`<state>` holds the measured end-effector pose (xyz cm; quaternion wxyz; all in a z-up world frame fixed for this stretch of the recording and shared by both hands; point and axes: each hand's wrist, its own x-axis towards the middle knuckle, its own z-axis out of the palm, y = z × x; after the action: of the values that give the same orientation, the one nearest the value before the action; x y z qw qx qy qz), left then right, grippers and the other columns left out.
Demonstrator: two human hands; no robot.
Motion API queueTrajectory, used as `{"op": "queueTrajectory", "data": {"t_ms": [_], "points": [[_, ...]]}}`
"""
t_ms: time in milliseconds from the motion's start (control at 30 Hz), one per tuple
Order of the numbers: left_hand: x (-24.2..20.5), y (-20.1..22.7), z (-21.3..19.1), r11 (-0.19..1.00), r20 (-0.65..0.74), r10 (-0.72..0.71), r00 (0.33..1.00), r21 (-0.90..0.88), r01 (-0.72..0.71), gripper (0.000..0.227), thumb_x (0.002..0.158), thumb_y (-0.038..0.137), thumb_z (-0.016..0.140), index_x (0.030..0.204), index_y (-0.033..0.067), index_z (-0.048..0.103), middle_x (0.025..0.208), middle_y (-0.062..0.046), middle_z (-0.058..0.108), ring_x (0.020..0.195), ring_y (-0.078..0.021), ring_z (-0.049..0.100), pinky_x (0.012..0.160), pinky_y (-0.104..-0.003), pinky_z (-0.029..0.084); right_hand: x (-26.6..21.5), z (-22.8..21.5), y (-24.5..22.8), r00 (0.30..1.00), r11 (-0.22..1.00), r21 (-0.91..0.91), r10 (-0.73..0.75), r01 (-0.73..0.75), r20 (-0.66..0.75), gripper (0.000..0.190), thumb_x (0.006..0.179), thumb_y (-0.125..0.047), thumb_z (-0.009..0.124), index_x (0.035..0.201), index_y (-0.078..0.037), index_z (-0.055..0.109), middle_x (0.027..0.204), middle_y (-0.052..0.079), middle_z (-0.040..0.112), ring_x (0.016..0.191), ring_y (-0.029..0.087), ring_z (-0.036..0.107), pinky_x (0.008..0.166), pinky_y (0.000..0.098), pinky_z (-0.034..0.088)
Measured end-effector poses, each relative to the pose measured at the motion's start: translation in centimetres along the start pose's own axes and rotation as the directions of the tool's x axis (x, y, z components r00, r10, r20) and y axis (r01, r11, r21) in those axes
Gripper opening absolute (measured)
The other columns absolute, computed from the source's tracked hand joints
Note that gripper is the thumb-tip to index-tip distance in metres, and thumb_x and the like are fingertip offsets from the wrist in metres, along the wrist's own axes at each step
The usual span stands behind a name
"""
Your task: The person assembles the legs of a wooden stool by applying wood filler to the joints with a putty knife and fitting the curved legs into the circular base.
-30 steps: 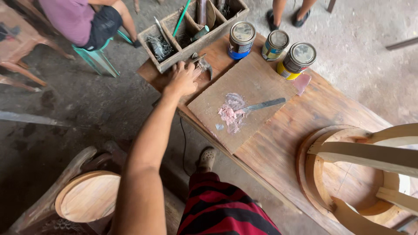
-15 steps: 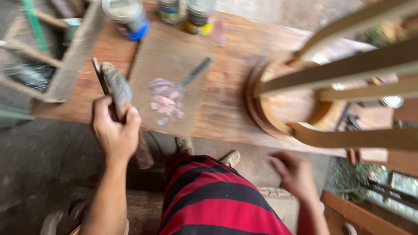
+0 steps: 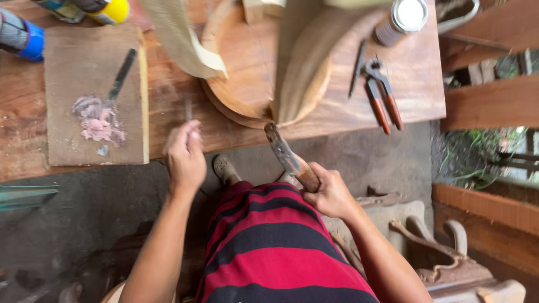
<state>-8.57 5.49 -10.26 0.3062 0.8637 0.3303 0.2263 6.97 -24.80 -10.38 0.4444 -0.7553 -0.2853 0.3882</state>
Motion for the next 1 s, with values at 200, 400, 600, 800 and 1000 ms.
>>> {"op": "queueTrajectory", "data": {"t_ms": [200, 400, 600, 800, 1000], "points": [[3.6, -3.6, 2.2, 0.865, 0.0, 0.172, 0.985, 0.478, -0.151, 0.026, 0.095, 0.004, 0.067, 0.12, -0.0007, 0.072, 0.112, -0.022, 0.069, 0.1, -0.0398, 0.068, 0.088, -0.049, 0.055, -3.7, -2.7, 5.0, 0.99, 0.996, 0.075, 0.054, -0.045, -0.128, 0.032, 0.067, -0.006, 0.077, 0.097, -0.003, 0.067, 0.062, 0.014, 0.056, 0.058, 0.014, 0.051, 0.056, 0.0333, 0.05], [3.1, 6.2, 0.0, 0.938, -0.023, -0.01, 1.0, 0.346, 0.017, 0.021, 0.102, 0.013, 0.075, 0.122, 0.0053, 0.074, 0.126, -0.014, 0.074, 0.111, -0.0278, 0.074, 0.099, -0.037, 0.06, -4.4, -5.2, 5.2, 0.947, 0.971, 0.192, 0.191, -0.144, -0.26, 0.036, 0.068, -0.009, 0.077, 0.102, -0.005, 0.067, 0.065, 0.008, 0.063, 0.058, 0.011, 0.057, 0.056, 0.0314, 0.05], [2.9, 18.9, 0.4, 0.85, 0.048, 0.199, 0.979, -0.505, -0.149, 0.055, 0.101, 0.019, 0.075, 0.146, -0.0018, 0.05, 0.134, -0.011, 0.062, 0.121, -0.0192, 0.063, 0.106, -0.031, 0.056, -2.9, -6.9, 6.6, 0.926, 0.968, 0.143, 0.24, -0.206, -0.293, 0.029, 0.069, -0.011, 0.077, 0.095, -0.002, 0.066, 0.069, 0.006, 0.066, 0.063, 0.011, 0.056, 0.06, 0.0298, 0.05], [4.3, 19.7, 2.8, 0.823, 0.148, 0.203, 0.968, -0.562, -0.087, 0.048, 0.099, 0.01, 0.083, 0.134, -0.0025, 0.052, 0.122, -0.011, 0.067, 0.113, -0.0193, 0.067, 0.104, -0.034, 0.056, -0.8, -6.3, 7.2, 0.919, 0.933, 0.265, 0.31, -0.245, -0.242, 0.028, 0.068, -0.008, 0.075, 0.093, -0.002, 0.065, 0.069, 0.004, 0.063, 0.061, 0.011, 0.055, 0.057, 0.0292, 0.046], [4.6, 18.7, 2.9, 0.846, 0.17, 0.197, 0.966, -0.528, -0.08, 0.04, 0.099, 0.009, 0.083, 0.128, -0.0024, 0.057, 0.117, -0.011, 0.07, 0.107, -0.0178, 0.069, 0.102, -0.034, 0.057, 0.0, -6.0, 7.3, 0.911, 0.906, 0.306, 0.362, -0.294, -0.197, 0.026, 0.069, -0.006, 0.072, 0.093, -0.003, 0.063, 0.065, 0.004, 0.062, 0.057, 0.011, 0.057, 0.053, 0.0288, 0.045]]}}
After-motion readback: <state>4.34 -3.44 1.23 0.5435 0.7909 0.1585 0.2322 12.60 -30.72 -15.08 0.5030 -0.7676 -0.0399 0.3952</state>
